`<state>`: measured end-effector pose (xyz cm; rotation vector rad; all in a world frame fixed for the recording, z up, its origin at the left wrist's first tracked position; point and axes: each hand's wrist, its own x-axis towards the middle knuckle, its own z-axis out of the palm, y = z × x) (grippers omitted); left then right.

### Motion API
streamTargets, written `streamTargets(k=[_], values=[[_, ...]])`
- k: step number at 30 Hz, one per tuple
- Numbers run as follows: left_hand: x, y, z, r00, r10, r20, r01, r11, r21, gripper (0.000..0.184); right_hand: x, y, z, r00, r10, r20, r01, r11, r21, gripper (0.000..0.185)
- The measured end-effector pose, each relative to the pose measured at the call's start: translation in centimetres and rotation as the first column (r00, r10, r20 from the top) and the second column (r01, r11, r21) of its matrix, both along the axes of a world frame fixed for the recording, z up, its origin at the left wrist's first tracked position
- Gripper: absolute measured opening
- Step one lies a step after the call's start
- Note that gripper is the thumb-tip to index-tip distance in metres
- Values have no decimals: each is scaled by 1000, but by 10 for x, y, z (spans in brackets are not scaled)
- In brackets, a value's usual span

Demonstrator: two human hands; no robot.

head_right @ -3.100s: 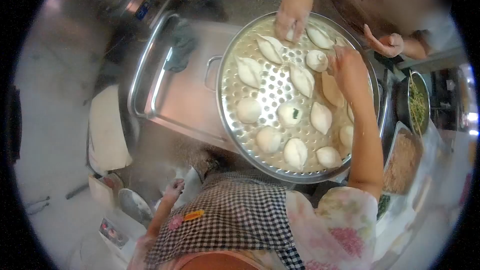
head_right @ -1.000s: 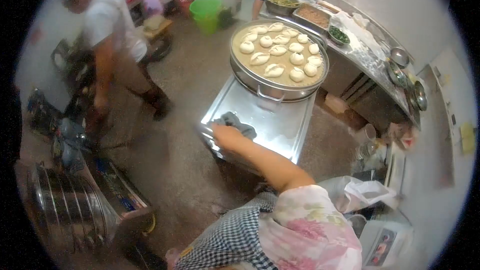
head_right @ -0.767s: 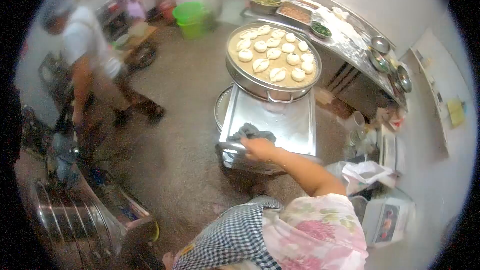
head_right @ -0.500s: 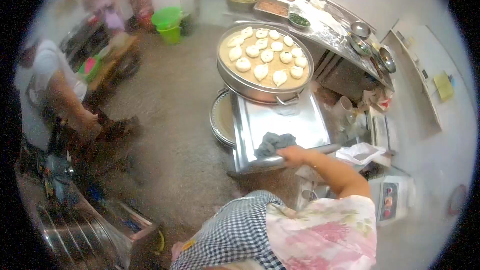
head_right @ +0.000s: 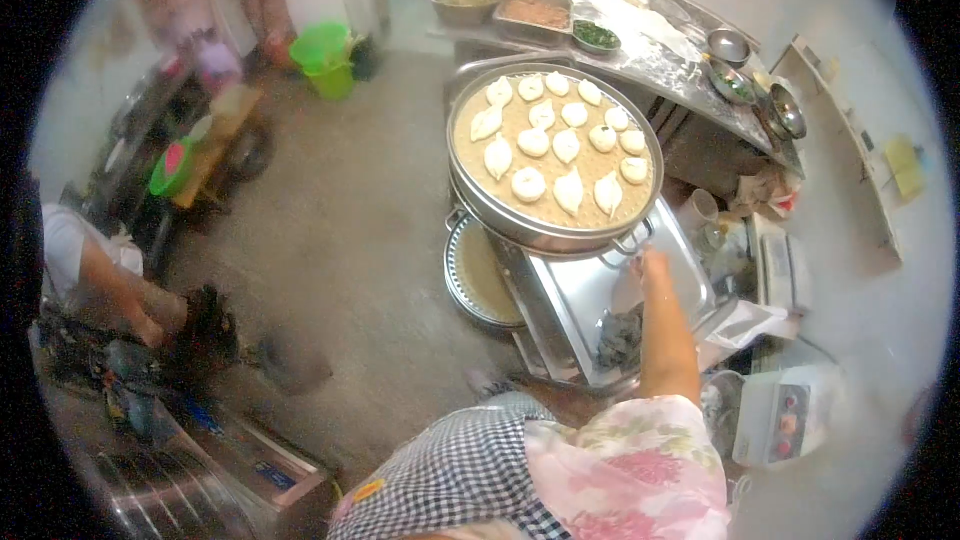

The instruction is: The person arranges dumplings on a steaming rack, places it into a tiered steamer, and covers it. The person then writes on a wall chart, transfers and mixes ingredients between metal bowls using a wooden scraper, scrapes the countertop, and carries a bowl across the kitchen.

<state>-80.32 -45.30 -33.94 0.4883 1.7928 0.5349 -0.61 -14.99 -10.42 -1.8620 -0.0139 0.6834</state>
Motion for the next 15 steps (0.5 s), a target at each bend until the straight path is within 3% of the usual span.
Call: streamTargets(k=[2,3,4,5,6,7,9,11,13,15], values=[[-6,27,3,960,-244,-135,248,969,12,25,-12,31,1,974,-170,-148,196,964,181,23],[-6,37,5,911,-361,-199,368,930,0,26,15,43,-36,933,-302,-195,343,911,229,17],[-2,51,10,842,-475,-256,486,874,-23,26,21,49,-54,937,-318,-143,343,913,221,16],[9,65,18,973,-230,10,230,973,-17,22,27,52,-66,941,-329,-84,339,917,211,15],[30,92,46,976,-217,-23,217,976,18,18,32,54,-73,942,-335,-22,332,922,201,14],[70,138,108,978,-203,-56,206,977,54,15,33,55,-75,937,-348,-22,345,916,207,13],[74,176,81,958,-282,-55,283,959,2,14,29,53,-68,927,-375,-21,370,903,219,11],[106,228,98,935,-345,-84,344,939,-24,18,31,42,-66,966,-257,-5,255,952,169,11],[141,278,109,927,-359,-111,369,925,90,19,39,33,-76,984,-174,22,170,976,138,12],[182,341,131,853,-492,-174,514,849,121,19,37,27,-77,989,-141,46,132,979,158,9]])
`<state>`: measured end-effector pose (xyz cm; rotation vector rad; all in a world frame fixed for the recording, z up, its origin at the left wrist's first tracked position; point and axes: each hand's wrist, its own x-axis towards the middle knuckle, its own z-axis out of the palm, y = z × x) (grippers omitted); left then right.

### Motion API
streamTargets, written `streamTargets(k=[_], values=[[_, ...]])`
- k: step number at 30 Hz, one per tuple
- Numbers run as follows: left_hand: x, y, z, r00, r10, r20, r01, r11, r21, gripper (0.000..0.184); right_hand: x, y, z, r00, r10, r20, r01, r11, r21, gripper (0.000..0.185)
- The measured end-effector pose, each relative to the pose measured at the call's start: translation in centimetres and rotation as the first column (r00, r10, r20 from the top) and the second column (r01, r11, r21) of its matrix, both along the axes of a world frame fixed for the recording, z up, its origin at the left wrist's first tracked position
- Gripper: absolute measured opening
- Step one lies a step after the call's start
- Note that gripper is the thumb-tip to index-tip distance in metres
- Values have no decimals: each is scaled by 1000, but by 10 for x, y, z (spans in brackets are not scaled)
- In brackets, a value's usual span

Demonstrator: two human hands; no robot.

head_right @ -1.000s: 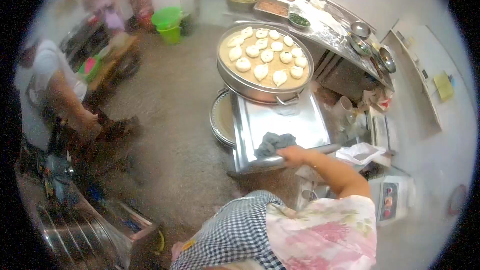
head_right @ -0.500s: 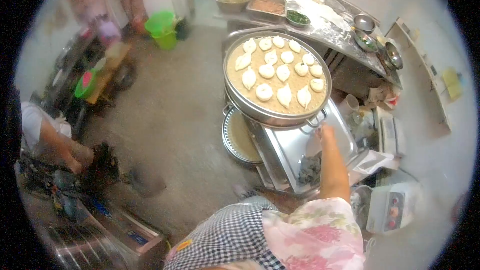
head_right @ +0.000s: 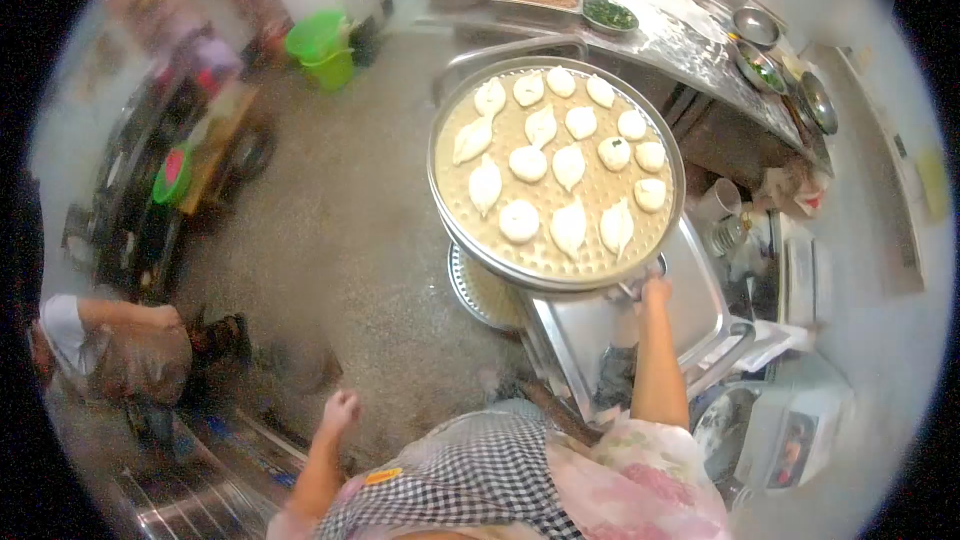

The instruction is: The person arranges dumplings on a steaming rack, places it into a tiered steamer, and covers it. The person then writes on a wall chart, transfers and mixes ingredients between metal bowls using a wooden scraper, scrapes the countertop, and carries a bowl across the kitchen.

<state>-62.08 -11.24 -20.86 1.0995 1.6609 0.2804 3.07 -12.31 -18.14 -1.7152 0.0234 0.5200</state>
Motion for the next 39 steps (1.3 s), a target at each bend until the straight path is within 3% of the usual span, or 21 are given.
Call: streamTargets(k=[2,3,4,7,8,9,11,13,14,16,18,21,25,28,31,34,35,37,39], values=[[24,58,-15,969,-167,180,178,983,-44,19,-18,-3,37,1000,-19,-6,20,999,30,12],[47,83,-3,942,-145,303,170,984,-57,21,-22,-6,48,998,-59,-18,60,998,29,12],[73,103,13,899,-117,422,161,985,-68,22,-5,-20,36,999,14,-52,-13,1000,22,13],[141,149,66,849,168,500,-108,983,-148,41,20,-50,40,988,121,-101,-131,986,-104,15],[159,163,80,788,231,571,-172,973,-157,51,34,-55,37,991,100,-92,-117,971,-207,17],[175,177,79,719,292,631,-220,956,-193,57,46,-58,26,997,61,-47,-68,983,-168,21],[200,212,65,554,393,734,-294,917,-269,69,35,-50,72,989,116,-88,-138,939,-314,21],[222,265,-5,267,497,826,-220,866,-450,78,33,-39,88,966,242,95,-186,897,-400,28],[231,254,70,256,500,827,-266,859,-437,82,40,-45,81,962,241,127,-196,936,-294,29],[238,264,74,262,478,838,-293,867,-403,78,58,-46,58,958,225,177,-214,974,-78,32],[241,270,72,243,471,848,-293,869,-398,78,84,-59,38,953,228,200,-197,966,-166,34],[242,284,62,171,472,865,-258,868,-423,84,62,-56,62,959,221,178,-168,947,-273,35],[246,288,114,194,492,849,-294,855,-428,91,13,-54,102,939,323,122,-247,876,-414,39],[245,304,78,196,509,838,-249,852,-460,90,107,-95,1,802,298,519,14,858,-513,25],[235,293,75,175,539,824,-242,835,-495,79,115,-88,-1,874,223,432,-101,953,-286,25],[227,274,65,54,575,816,-265,796,-544,71,46,-40,92,923,323,211,-286,940,-186,27],[226,261,100,20,549,836,-290,803,-521,73,39,-35,101,885,371,281,-339,927,-159,27],[216,249,99,95,684,724,-426,685,-591,73,32,-24,117,783,472,406,-465,877,-122,28],[214,245,58,-17,615,789,-357,733,-579,67,35,-17,118,778,510,366,-506,855,-116,28]])
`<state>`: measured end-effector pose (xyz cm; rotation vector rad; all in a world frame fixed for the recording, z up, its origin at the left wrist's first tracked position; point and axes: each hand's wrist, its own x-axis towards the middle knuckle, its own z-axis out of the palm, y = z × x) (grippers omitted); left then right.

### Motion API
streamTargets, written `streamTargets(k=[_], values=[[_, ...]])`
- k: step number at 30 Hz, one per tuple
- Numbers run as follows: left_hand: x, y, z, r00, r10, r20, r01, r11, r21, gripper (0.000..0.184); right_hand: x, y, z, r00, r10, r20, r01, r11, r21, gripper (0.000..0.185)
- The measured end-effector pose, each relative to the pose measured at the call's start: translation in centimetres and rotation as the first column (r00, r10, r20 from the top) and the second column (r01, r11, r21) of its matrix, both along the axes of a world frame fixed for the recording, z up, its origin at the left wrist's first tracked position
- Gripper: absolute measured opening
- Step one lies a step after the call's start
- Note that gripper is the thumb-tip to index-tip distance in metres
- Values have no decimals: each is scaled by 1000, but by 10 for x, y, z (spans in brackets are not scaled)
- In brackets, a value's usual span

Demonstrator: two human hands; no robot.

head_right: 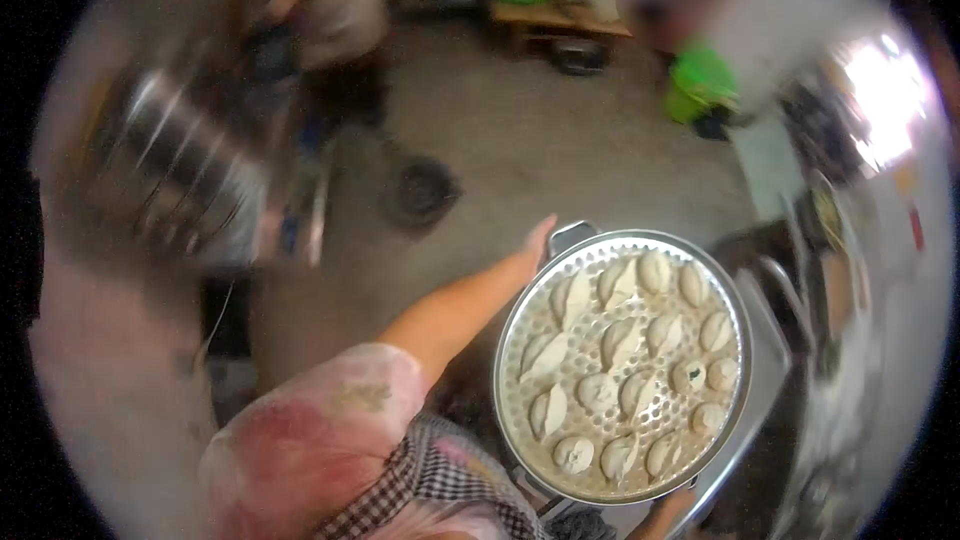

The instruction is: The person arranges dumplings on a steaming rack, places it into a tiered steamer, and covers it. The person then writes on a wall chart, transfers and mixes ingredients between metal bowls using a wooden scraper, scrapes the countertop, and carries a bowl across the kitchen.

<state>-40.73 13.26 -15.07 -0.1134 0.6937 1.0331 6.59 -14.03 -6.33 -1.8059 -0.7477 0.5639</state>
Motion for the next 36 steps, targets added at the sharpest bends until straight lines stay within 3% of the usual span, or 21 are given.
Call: streamTargets(k=[2,3,5,6,7,8,9,10,12,14,17,18,20,23,26,27,30,31,32,34,36], values=[[-8,-31,15,983,111,-148,-119,992,-46,61,-1,5,12,1000,16,12,-15,996,-84,27],[10,-24,30,993,89,-80,-87,996,26,57,25,-8,-19,994,85,-75,-81,995,50,27],[0,-55,24,980,194,40,-197,974,112,50,56,-4,-32,970,187,152,-195,980,34,27],[0,-56,8,979,195,50,-197,980,40,50,63,2,-30,916,148,374,-108,986,-124,25],[0,-60,-13,968,227,111,-238,966,103,52,56,12,-24,932,251,261,-267,963,26,24],[-1,-70,-10,958,234,168,-249,966,73,54,44,15,-18,964,208,163,-224,971,82,22],[-7,-67,-42,967,180,179,-201,974,107,56,58,19,-24,918,284,275,-312,948,63,25],[17,-64,63,981,146,-127,-148,989,0,56,43,12,-37,987,159,20,-160,984,77,22],[10,-49,1,978,188,-93,-178,978,107,56,76,26,-66,983,166,75,-167,986,9,20],[8,-56,-1,871,341,-354,-366,931,-1,54,70,35,-58,990,127,-64,-130,990,-51,19],[15,-88,72,898,281,-338,-276,959,62,47,96,44,-89,964,261,-43,-260,965,34,20],[14,-93,73,899,298,-321,-279,955,104,45,107,51,-95,935,333,120,-329,943,-52,21],[11,-91,55,907,340,-246,-317,939,131,43,108,60,-96,952,301,-62,-303,953,-26,22],[30,-112,95,852,415,-320,-401,909,113,42,106,70,-78,951,304,-56,-308,947,-93,21],[23,-113,111,846,382,-371,-388,920,63,42,82,59,-62,928,258,-267,-260,965,30,20],[23,-113,114,925,314,-213,-324,946,-11,45,80,59,-62,939,249,-238,-251,968,19,15],[12,-107,66,799,428,-422,-403,902,152,54,79,63,-58,953,211,-216,-231,970,-72,15],[11,-116,79,880,358,-312,-311,931,189,64,76,57,-68,919,190,-347,-194,981,23,15],[36,-155,168,872,339,-352,-277,936,216,73,67,51,-53,916,137,-377,-159,987,-28,15],[14,-144,121,794,383,-471,-296,922,250,69,62,48,-44,886,95,-454,-123,992,-34,21],[-8,-149,115,665,240,-708,-113,968,222,62,61,51,-41,888,75,-454,-116,991,-64,21]])
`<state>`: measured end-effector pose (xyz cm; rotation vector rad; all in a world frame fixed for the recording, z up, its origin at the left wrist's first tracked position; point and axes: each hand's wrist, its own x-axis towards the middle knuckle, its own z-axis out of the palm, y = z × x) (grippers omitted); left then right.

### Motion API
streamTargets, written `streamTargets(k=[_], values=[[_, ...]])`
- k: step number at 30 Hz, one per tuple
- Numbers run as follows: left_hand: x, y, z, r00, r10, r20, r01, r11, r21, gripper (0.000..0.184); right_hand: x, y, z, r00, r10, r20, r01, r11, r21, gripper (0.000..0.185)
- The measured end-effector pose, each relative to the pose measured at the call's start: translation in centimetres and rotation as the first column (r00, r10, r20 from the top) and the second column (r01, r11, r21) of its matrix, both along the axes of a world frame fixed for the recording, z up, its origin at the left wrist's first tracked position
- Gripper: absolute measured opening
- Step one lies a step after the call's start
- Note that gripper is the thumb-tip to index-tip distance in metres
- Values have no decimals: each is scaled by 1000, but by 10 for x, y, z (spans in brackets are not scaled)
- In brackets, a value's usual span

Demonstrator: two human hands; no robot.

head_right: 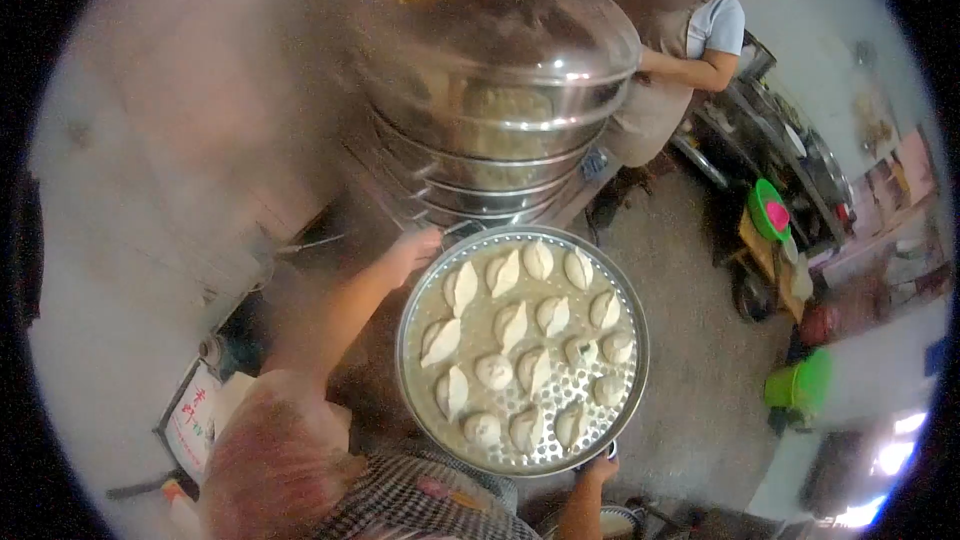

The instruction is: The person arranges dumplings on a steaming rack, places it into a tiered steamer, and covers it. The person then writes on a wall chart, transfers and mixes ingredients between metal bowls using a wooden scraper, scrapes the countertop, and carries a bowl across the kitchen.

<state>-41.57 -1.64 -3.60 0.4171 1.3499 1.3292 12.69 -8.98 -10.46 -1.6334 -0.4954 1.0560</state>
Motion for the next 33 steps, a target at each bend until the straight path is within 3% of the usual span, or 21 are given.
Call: streamTargets(k=[1,4,8,10,13,14,16,18,19,22,23,26,27,31,32,33], values=[[-2,-10,26,998,31,-48,-29,999,46,49,3,1,-5,999,0,42,-1,1000,22,21],[-30,-36,99,974,172,-146,-113,931,348,36,15,11,-22,995,-12,94,3,995,96,18],[-91,-42,201,881,462,-101,-351,783,513,22,27,20,-29,992,37,121,-51,992,118,19],[-131,-22,233,839,531,-120,-387,736,555,19,25,27,-29,998,-62,-22,64,992,111,19],[-165,4,288,736,571,-364,-370,789,490,28,28,33,-39,997,-15,79,4,989,147,19],[-172,12,300,623,603,-498,-366,787,496,32,31,35,-44,993,-9,118,-6,991,130,19],[-192,52,323,328,622,-711,-346,779,523,42,21,35,-41,999,38,-36,-29,974,224,18],[-201,93,351,87,593,-800,-443,743,502,49,44,47,-93,974,79,211,-153,920,360,12],[-205,109,356,-21,553,-833,-499,716,487,52,38,46,-92,982,84,167,-139,927,348,12],[-203,126,374,-263,354,-897,-312,849,426,52,39,37,-100,989,39,143,-76,961,267,13],[-214,134,367,-268,411,-871,-274,834,478,48,40,37,-91,984,13,179,-56,970,236,14],[-201,128,371,-337,561,-756,-177,751,636,38,64,46,-134,958,-4,285,-72,965,253,11],[-182,111,379,-357,585,-728,-168,726,667,34,57,44,-122,977,15,212,-73,960,271,11],[-158,83,405,-490,546,-679,-105,737,668,29,52,37,-104,960,-24,278,-27,983,179,11],[-154,82,409,-43,740,-672,-126,663,738,30,50,36,-102,958,-25,287,-27,984,176,11],[-152,80,415,402,774,-489,-197,595,780,31,50,37,-99,955,-19,297,-34,985,170,11]])
